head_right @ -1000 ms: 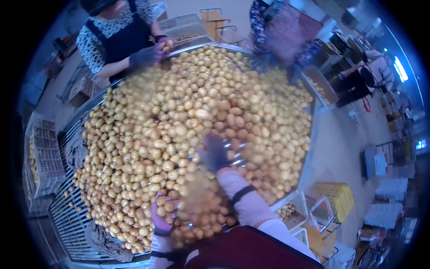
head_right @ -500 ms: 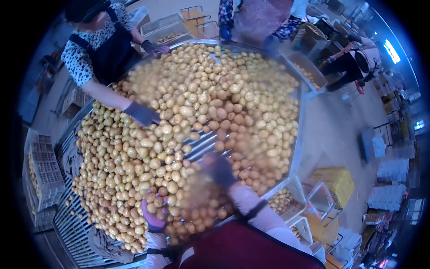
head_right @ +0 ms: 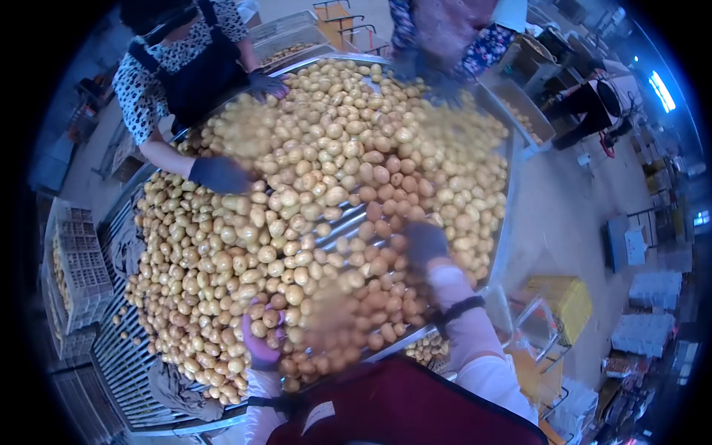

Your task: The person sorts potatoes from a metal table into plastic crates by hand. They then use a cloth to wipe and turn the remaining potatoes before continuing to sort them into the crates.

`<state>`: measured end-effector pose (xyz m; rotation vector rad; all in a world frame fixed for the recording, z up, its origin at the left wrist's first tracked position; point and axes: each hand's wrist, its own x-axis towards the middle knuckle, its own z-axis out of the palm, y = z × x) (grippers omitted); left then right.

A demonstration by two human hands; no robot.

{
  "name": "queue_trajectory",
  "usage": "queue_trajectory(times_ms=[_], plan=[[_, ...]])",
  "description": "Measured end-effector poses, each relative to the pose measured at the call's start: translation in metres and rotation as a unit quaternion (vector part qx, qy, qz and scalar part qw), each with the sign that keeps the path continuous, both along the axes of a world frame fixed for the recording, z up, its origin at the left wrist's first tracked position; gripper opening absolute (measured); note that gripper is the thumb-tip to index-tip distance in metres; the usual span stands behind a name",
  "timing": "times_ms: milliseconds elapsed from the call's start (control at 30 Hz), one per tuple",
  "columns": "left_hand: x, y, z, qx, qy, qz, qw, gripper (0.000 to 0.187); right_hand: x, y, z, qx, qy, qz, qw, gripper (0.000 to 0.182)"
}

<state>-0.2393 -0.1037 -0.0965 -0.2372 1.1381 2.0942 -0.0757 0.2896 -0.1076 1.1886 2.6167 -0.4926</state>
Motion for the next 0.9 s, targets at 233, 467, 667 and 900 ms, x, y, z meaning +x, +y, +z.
queue_trajectory(times_ms=[233, 467, 667, 900], plan=[[0.004, -0.002, 0.004, 0.005, 0.087, -0.030, 0.996, 0.049, -0.035, -0.039, -0.025, 0.038, 0.066, 0.216, 0.973, 0.033], [0.001, -0.020, -0.022, 0.149, -0.041, -0.006, 0.988, 0.047, -0.062, -0.045, -0.046, 0.000, -0.038, 0.230, 0.972, 0.036], [0.031, -0.006, 0.013, 0.250, -0.159, 0.030, 0.955, 0.054, -0.022, -0.061, -0.037, -0.144, 0.385, -0.067, 0.909, 0.021], [0.055, 0.035, -0.022, 0.152, 0.067, -0.159, 0.973, 0.053, 0.036, -0.223, 0.038, -0.443, 0.611, -0.147, 0.640, 0.034]])
